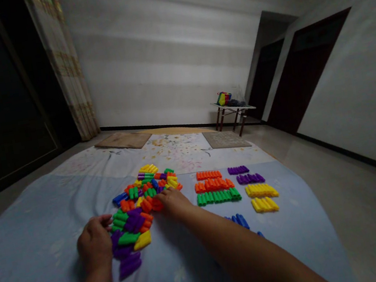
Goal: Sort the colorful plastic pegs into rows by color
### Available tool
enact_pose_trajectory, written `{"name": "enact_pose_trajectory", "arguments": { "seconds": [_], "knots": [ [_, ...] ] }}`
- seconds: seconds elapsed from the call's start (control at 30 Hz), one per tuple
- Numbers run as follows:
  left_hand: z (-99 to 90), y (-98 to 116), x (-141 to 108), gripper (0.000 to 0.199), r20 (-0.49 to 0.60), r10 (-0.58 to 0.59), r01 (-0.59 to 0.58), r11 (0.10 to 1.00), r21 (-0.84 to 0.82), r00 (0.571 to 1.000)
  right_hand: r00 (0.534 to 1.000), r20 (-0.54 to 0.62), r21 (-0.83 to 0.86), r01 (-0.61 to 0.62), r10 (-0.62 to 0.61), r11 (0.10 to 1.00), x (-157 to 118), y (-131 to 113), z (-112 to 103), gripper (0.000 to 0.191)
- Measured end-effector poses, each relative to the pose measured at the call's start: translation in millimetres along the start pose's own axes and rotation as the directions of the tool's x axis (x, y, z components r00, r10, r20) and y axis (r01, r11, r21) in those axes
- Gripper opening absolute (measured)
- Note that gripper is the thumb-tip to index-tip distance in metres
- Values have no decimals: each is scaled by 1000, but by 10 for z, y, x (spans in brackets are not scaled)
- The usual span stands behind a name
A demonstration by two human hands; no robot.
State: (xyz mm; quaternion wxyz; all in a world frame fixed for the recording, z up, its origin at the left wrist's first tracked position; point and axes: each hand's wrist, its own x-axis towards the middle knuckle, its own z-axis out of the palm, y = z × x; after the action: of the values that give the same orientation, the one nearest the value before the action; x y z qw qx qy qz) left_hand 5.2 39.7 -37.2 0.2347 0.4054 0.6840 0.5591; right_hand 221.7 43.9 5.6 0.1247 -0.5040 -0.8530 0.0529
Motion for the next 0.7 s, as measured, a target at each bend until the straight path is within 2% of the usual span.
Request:
{"name": "enact_pose_trajectory", "arguments": {
  "seconds": [0.17,0.33,0.43,0.5,0.6,0.7],
  "knots": [
    [-2,-3,12,34,-2,-7,7,1000,13,1000,993,72,-30,-90,92,996,-209,-46,-90,43],
    [23,-34,23,35,-5,-5,5,1000,3,1000,956,223,-1,-194,189,981,-553,-121,-208,45],
    [23,0,8,35,-5,-14,14,1000,-6,1000,948,234,-30,-212,213,977,-675,-159,-259,43],
    [12,36,-8,35,-1,-18,18,1000,6,1000,973,176,-24,-148,150,989,-707,-164,-282,46],
    [-11,68,-18,35,-1,-18,18,999,33,1000,992,119,-24,53,-50,998,-702,-148,-289,50],
    [-19,65,-9,34,3,-5,5,998,64,1000,969,189,-55,175,-162,983,-675,-129,-252,44]
  ]
}}
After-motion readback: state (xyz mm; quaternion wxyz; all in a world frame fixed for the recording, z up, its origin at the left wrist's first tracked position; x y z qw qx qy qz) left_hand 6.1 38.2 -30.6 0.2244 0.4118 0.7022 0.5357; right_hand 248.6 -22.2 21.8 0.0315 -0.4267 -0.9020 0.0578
